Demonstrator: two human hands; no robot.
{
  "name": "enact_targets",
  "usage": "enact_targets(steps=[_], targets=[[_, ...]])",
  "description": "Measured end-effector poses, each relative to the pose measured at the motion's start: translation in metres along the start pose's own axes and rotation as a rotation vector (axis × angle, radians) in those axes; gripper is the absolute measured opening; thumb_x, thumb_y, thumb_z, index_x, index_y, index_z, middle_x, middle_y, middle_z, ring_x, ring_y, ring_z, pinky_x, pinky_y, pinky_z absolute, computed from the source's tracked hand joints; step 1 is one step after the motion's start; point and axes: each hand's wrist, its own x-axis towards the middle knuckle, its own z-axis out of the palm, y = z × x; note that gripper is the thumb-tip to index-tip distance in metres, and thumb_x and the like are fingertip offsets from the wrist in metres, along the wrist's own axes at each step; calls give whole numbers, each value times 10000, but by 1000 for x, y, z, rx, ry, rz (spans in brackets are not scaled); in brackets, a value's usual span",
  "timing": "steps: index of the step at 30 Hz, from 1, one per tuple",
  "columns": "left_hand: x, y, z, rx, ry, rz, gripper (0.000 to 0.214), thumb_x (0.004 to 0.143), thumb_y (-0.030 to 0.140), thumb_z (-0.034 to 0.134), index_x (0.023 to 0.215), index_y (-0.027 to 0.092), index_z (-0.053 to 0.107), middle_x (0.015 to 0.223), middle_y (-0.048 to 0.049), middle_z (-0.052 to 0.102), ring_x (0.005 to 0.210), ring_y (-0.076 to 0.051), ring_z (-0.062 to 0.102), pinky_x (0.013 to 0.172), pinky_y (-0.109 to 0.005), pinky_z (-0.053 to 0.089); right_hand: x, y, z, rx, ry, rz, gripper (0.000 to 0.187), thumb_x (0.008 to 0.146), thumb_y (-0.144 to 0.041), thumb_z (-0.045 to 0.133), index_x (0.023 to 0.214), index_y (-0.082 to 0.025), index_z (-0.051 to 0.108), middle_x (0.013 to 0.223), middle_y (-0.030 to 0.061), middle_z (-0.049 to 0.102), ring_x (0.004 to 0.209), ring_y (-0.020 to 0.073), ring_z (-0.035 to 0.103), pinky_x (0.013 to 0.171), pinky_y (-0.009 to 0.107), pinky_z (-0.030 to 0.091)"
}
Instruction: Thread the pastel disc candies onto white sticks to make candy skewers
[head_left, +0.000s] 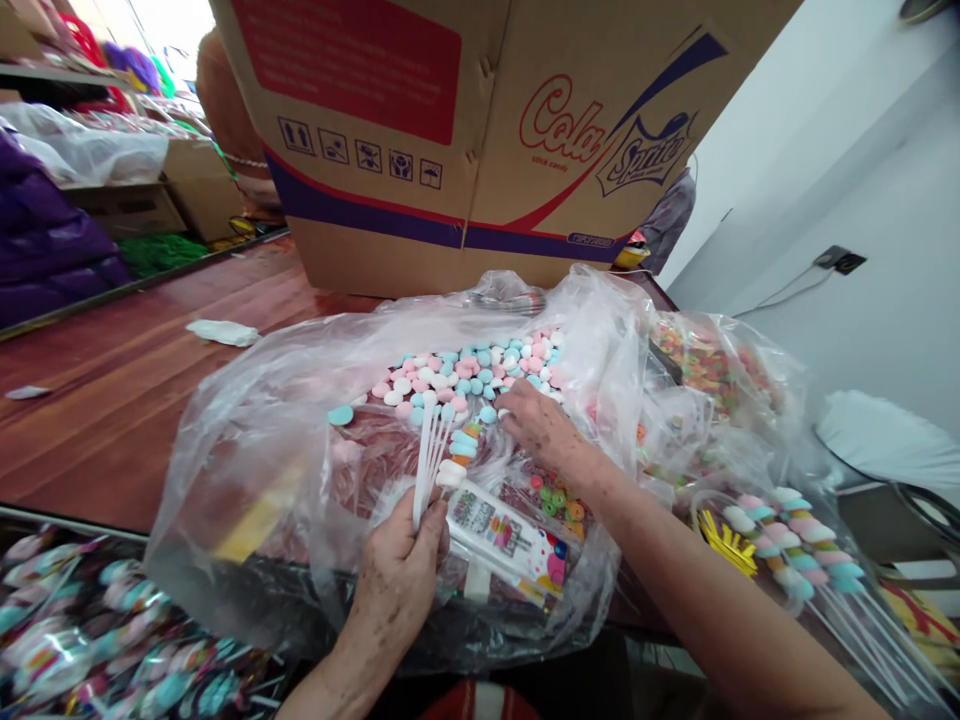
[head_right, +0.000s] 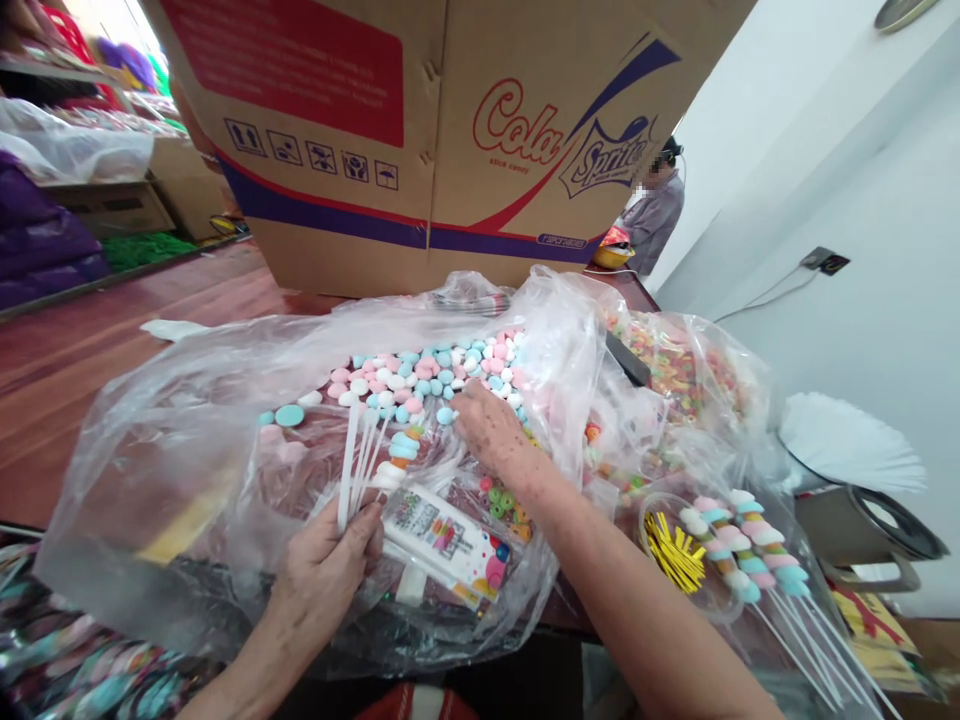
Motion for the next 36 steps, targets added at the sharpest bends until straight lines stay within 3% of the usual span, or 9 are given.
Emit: enact_targets(steps=[3,6,10,14,22,30,36], targets=[[1,-3,0,18,8,9,318,880,531,491,797,230,551,540,67,485,488,-147,433,495,-276,356,11,0,7,31,139,72,241,1000,-199,480,1114,-211,692,1135,78,635,971,191,622,808,266,483],[1,-1,0,31,18,18,309,880,523,493,770,237,527,539,65,489,494,-149,442,501,-277,361,19,-7,19,18,181,43,253,1008,-182,467,1103,-203,701,1146,96,652,1017,205,612,840,276,488],[0,6,-2,30,11,21,298,869,506,504,732,242,502,532,60,497,493,-153,456,497,-277,358,13,-13,32,25,181,-45,293,1000,-122,448,1089,-187,720,1147,113,683,1075,218,615,926,301,488],[-1,9,-3,23,5,6,306,862,502,514,694,248,480,518,63,485,471,-147,448,482,-270,352,5,-6,37,197,179,-102,357,959,-81,436,1144,-204,716,1194,98,702,1122,216,620,1002,330,476],[0,3,-3,52,16,-10,295,874,506,527,789,228,576,524,59,508,476,-156,469,473,-264,357,16,1,38,371,204,-5,292,897,-119,485,1095,-162,694,1083,103,705,1042,235,625,956,351,485],[0,0,-1,-20,25,-6,305,876,511,556,809,214,579,530,62,506,457,-137,447,441,-248,342,18,-4,37,252,183,-152,306,928,-91,462,1098,-159,707,1104,115,691,1092,225,601,1012,324,454],[0,0,-1,-9,42,10,321,854,532,581,804,215,594,520,62,501,452,-137,447,434,-243,355,14,-6,36,166,86,-124,234,953,-128,508,1082,-194,691,1130,102,704,1114,219,604,974,326,476]])
